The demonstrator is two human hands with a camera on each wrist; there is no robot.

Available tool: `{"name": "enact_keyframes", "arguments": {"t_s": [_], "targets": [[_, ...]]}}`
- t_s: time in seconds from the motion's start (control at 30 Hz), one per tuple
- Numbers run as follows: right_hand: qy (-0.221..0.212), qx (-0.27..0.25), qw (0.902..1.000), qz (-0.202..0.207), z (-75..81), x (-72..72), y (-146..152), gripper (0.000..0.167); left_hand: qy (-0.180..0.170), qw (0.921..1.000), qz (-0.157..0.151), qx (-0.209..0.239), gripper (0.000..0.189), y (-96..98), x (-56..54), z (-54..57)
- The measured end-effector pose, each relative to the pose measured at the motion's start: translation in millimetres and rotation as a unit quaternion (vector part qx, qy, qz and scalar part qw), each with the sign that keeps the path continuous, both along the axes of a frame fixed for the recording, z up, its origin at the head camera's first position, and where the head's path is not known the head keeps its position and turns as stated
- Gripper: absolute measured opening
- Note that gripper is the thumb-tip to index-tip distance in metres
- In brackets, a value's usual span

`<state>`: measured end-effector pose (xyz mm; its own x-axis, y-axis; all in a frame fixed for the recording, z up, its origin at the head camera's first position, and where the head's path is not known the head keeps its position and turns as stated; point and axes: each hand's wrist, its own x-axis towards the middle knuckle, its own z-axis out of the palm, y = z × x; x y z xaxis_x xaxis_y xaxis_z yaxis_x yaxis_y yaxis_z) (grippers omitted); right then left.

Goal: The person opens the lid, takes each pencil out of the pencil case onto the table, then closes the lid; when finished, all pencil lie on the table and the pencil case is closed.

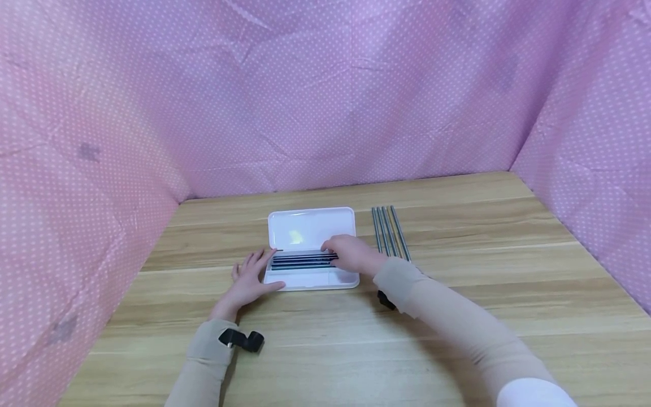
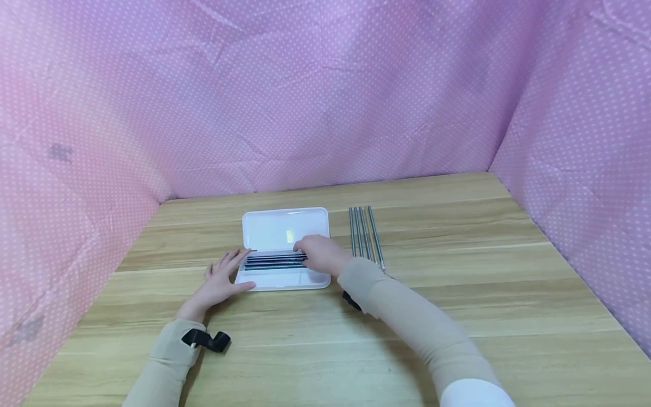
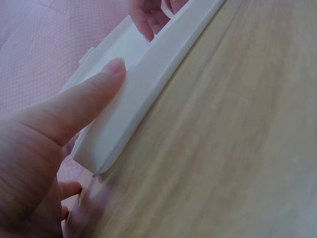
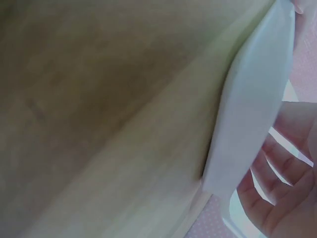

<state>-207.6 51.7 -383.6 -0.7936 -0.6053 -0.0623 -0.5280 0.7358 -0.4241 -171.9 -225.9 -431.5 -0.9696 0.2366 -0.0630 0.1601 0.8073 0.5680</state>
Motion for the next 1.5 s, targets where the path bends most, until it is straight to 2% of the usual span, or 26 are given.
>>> {"name": "enact_keyframes", "arguments": {"t_s": [0.17,0.5,0.73,0.9,1.13,1.5], "targets": [[0.015,0.021,0.9996,0.008,-1.4,-0.3,-2.5,0.034,0.0,1.0,-0.001,0.001,0.086,-0.2,-0.4,0.5],[-0.003,0.041,0.9991,0.005,3.0,-2.9,-7.7,0.032,-0.004,1.0,-0.002,-0.006,0.086,-0.8,-1.5,0.7],[0.003,0.052,0.9985,0.017,1.6,-7.3,-9.5,0.028,-0.007,1.0,-0.002,-0.005,0.086,-0.7,-0.9,2.1],[-0.009,0.05,0.9984,0.024,3.8,-9.9,-9.8,0.025,-0.011,0.9999,-0.002,0.0,0.086,0.1,-0.7,4.4],[-0.051,0.039,0.9976,0.023,1.7,-12.3,-8.9,0.025,-0.011,0.9999,-0.002,0.0,0.086,-0.2,-0.7,3.8],[-0.042,0.017,0.9987,0.025,3.2,-13.3,-8.4,0.023,-0.011,0.9999,-0.002,-0.002,0.086,0.0,-1.0,4.1]]}}
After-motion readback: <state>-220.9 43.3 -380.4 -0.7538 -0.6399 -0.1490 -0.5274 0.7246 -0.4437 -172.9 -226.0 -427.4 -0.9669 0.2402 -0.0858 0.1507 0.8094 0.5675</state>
